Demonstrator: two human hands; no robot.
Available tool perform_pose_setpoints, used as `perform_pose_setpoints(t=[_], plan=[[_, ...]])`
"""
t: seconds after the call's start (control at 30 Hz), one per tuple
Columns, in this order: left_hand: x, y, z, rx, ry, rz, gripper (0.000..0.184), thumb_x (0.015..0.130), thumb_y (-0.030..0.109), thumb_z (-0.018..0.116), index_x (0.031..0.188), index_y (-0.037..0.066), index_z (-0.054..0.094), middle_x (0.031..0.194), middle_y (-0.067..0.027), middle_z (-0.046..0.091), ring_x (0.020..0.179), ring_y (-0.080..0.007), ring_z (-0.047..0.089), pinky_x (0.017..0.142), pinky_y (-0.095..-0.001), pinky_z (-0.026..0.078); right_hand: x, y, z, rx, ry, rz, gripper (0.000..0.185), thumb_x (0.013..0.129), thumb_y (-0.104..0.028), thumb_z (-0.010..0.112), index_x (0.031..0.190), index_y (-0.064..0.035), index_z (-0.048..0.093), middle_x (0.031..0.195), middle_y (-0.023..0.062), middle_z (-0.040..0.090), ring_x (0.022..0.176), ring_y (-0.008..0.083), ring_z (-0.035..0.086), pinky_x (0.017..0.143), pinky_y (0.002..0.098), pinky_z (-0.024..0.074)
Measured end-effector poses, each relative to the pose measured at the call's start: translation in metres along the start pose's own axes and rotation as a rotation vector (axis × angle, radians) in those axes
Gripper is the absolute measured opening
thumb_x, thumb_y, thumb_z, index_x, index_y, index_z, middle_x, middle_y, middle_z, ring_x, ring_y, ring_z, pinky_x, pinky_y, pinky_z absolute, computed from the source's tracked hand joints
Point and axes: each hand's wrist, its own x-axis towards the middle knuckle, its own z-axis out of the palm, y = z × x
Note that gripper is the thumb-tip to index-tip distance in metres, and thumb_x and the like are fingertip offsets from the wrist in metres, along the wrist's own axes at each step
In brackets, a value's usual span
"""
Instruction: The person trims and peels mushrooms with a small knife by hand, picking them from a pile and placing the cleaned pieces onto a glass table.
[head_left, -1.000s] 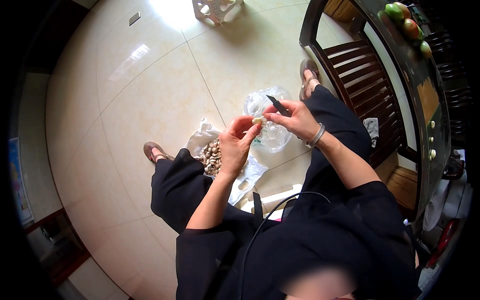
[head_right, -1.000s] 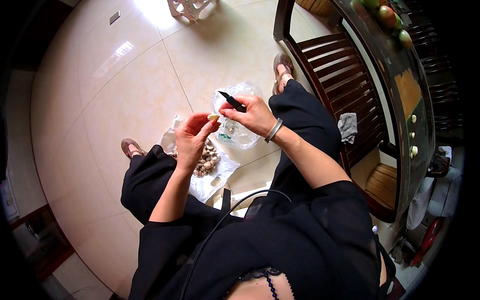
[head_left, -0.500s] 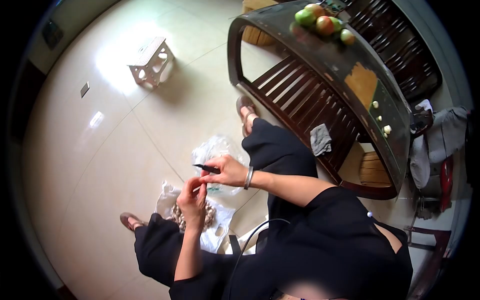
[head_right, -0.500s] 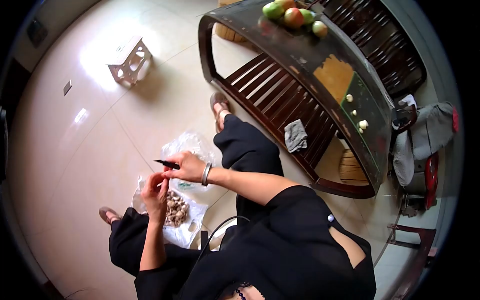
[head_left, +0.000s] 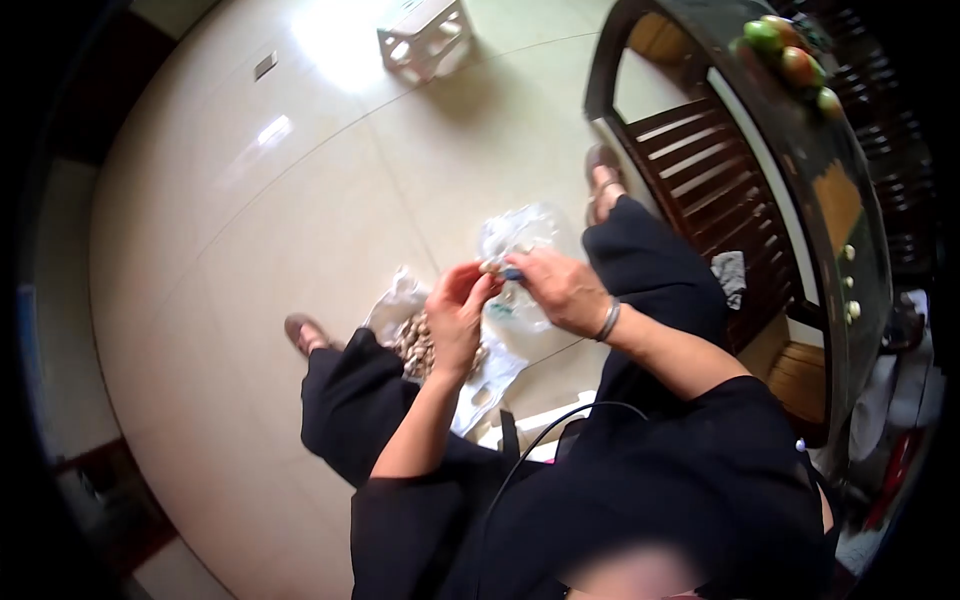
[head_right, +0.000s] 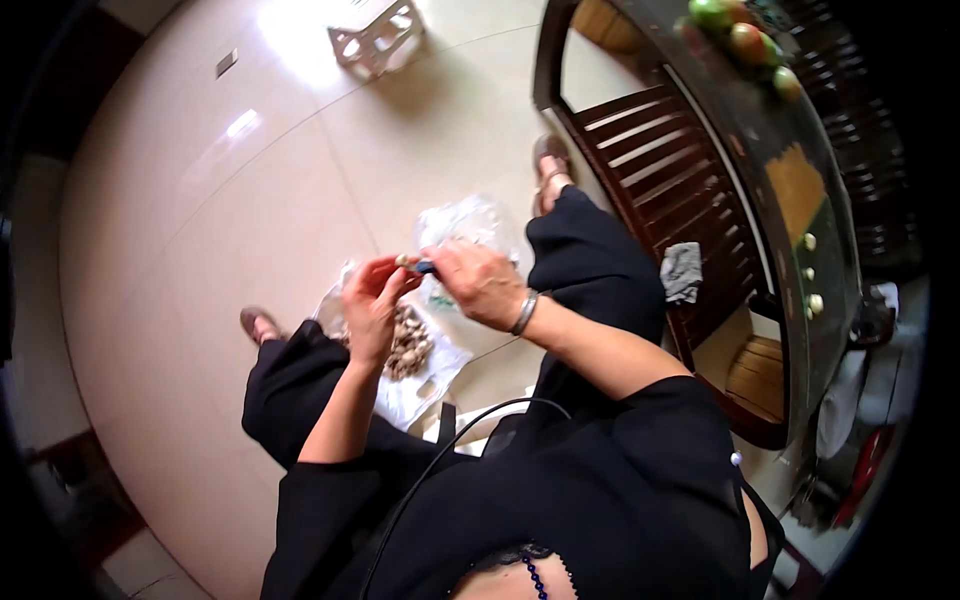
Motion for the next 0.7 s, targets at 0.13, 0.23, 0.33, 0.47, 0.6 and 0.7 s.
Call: perform_pose_setpoints(t=[0.13, 0.23, 0.33, 0.47, 0.6, 0.7], plan=[[-0.0005, -0.0025, -0.0020, -0.001, -0.007, 0.021, 0.015, 0.082, 0.002, 0.055, 0.097, -0.003, 0.053, 0.088, -0.0099, 0.062, 0.080, -0.0133, 0.060, 0.073, -0.0245, 0.050, -0.0014, -0.0020, 0.0026, -0.025, -0.046, 0.017, 0.028, 0.076, -0.011, 0.054, 0.103, -0.0037, 0.050, 0.077, 0.0095, 0.053, 0.066, 0.0254, 0.056, 0.054, 0.0335, 0.0457], [-0.0016, -0.0014, -0.0008, 0.005, 0.001, 0.020, 0.015, 0.082, 0.003, 0.056, 0.095, -0.003, 0.054, 0.088, -0.0093, 0.062, 0.081, -0.0128, 0.060, 0.073, -0.0233, 0.049, -0.0013, -0.0028, 0.0013, -0.031, -0.054, 0.026, 0.027, 0.076, -0.009, 0.056, 0.103, -0.0028, 0.050, 0.079, 0.0104, 0.054, 0.066, 0.0260, 0.057, 0.053, 0.0331, 0.0459], [-0.0012, -0.0039, -0.0006, 0.017, 0.004, 0.020, 0.015, 0.081, 0.003, 0.058, 0.095, -0.003, 0.054, 0.086, -0.0085, 0.063, 0.081, -0.0116, 0.060, 0.072, -0.0224, 0.049, -0.0012, -0.0030, -0.0010, -0.031, -0.079, 0.059, 0.027, 0.077, -0.007, 0.057, 0.103, -0.0024, 0.050, 0.080, 0.0113, 0.056, 0.066, 0.0270, 0.057, 0.054, 0.0329, 0.0460], [-0.0020, -0.0034, -0.0003, 0.020, -0.002, 0.016, 0.014, 0.081, 0.003, 0.058, 0.093, -0.003, 0.055, 0.086, -0.0085, 0.063, 0.080, -0.0115, 0.060, 0.071, -0.0225, 0.049, -0.0027, -0.0012, 0.0020, -0.035, -0.068, 0.060, 0.027, 0.077, -0.008, 0.057, 0.103, -0.0030, 0.050, 0.079, 0.0107, 0.055, 0.065, 0.0262, 0.057, 0.053, 0.0331, 0.0455], [-0.0027, -0.0065, -0.0003, 0.035, 0.000, 0.010, 0.013, 0.081, 0.003, 0.058, 0.092, -0.003, 0.055, 0.085, -0.0085, 0.063, 0.078, -0.0118, 0.060, 0.070, -0.0223, 0.049, -0.0054, -0.0009, 0.0035, -0.035, -0.097, 0.089, 0.026, 0.078, -0.008, 0.056, 0.102, -0.0032, 0.051, 0.080, 0.0106, 0.055, 0.065, 0.0263, 0.057, 0.053, 0.0329, 0.0456], [-0.0027, -0.0099, 0.0003, 0.056, 0.002, 0.016, 0.012, 0.080, 0.003, 0.059, 0.090, -0.003, 0.056, 0.082, -0.0084, 0.063, 0.075, -0.0115, 0.061, 0.067, -0.0221, 0.050, -0.0084, -0.0005, 0.0044, -0.050, -0.112, 0.111, 0.024, 0.079, -0.010, 0.056, 0.101, -0.0033, 0.051, 0.079, 0.0107, 0.055, 0.065, 0.0267, 0.057, 0.052, 0.0331, 0.0455]])
